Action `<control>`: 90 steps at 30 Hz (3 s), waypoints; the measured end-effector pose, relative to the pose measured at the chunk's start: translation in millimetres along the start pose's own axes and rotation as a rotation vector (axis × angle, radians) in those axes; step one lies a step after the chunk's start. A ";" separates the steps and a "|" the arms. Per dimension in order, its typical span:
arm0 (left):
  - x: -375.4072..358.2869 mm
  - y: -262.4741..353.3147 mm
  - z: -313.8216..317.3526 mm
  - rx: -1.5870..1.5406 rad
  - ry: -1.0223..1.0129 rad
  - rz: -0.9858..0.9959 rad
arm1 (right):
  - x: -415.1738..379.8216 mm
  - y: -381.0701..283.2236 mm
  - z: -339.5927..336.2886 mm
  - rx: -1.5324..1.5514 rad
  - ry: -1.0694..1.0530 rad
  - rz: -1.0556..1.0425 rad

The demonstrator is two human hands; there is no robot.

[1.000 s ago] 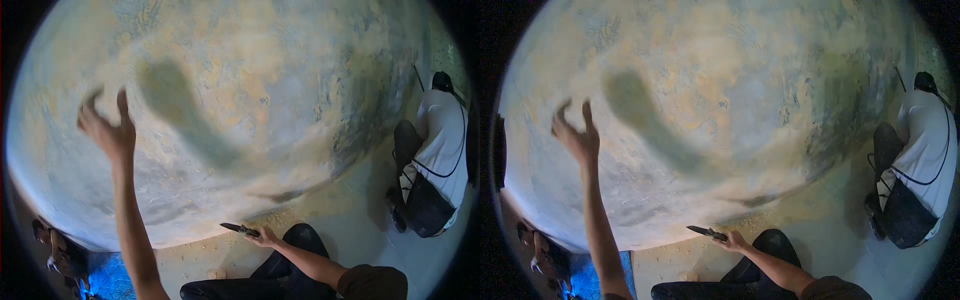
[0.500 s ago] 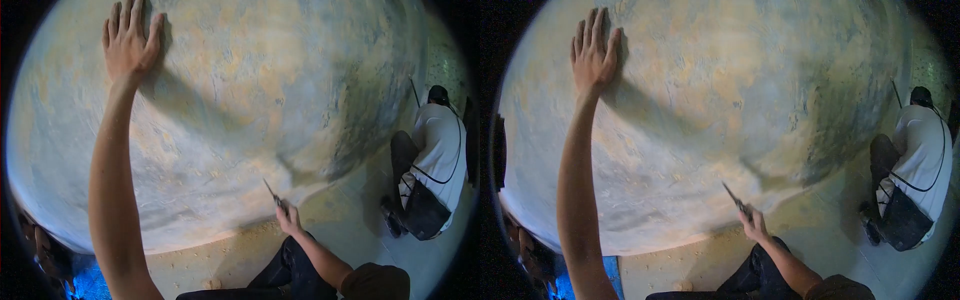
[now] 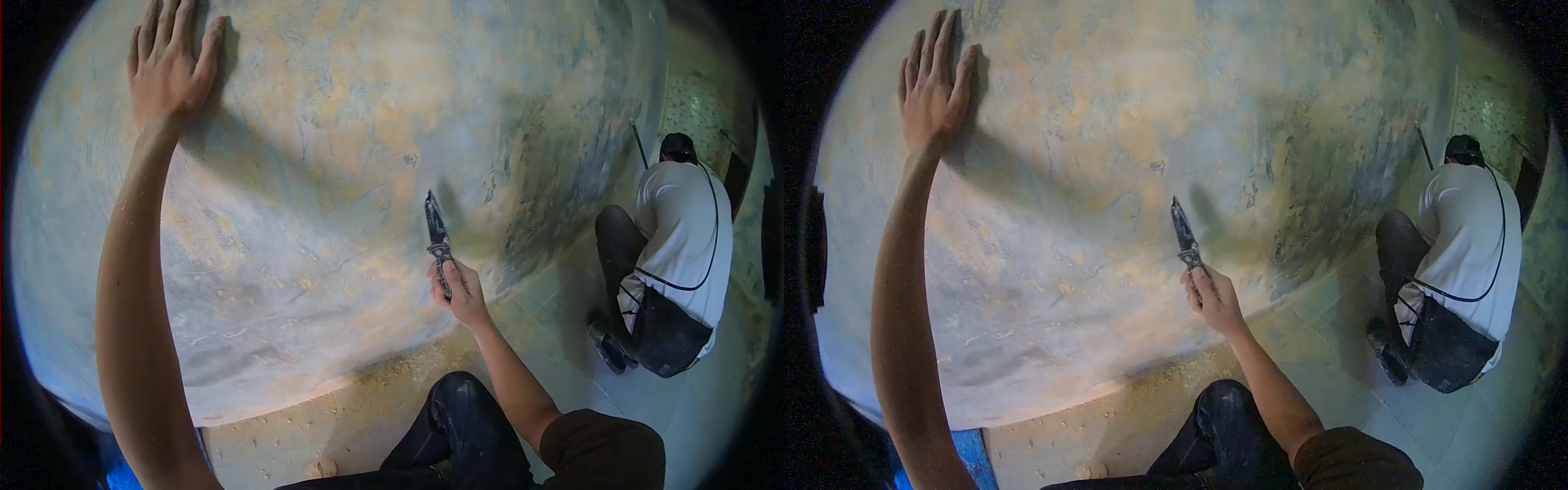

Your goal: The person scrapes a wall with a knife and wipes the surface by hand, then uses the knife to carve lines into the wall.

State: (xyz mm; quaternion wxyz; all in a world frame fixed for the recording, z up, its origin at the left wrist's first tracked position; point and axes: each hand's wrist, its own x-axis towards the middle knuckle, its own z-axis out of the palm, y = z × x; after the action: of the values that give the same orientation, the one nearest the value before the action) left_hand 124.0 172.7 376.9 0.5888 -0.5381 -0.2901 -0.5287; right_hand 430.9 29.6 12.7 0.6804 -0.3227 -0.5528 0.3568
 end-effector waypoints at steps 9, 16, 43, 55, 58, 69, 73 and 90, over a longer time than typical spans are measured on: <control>-4.1 -11.2 16.2 -0.037 0.086 0.066 | 7.2 43.8 6.1 -0.142 0.175 -0.033; -4.1 -15.4 20.9 -0.054 0.106 0.082 | 17.8 58.3 9.3 -0.325 0.197 0.001; -4.0 -13.2 17.6 -0.089 0.091 0.089 | 29.5 17.9 22.5 -0.151 0.029 0.149; -4.8 -15.1 19.8 -0.090 0.118 0.094 | 37.7 10.6 44.5 0.180 0.053 0.157; -4.8 -16.6 19.7 -0.089 0.126 0.097 | 16.5 22.3 47.0 0.249 0.113 0.216; -6.8 -15.0 23.7 -0.059 0.122 0.082 | 44.6 5.6 61.9 0.219 0.122 0.185; -4.5 -13.7 19.7 -0.040 0.105 0.081 | 26.2 11.2 53.6 0.221 0.099 0.322; -6.6 -20.4 19.5 -0.045 0.144 0.104 | 17.2 27.9 64.7 0.306 0.093 0.330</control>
State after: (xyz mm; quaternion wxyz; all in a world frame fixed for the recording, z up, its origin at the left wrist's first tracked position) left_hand 107.5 195.9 382.5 0.6226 -0.5261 -0.2069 -0.5410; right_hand 366.0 61.9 10.1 0.6785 -0.3179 -0.4001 0.5278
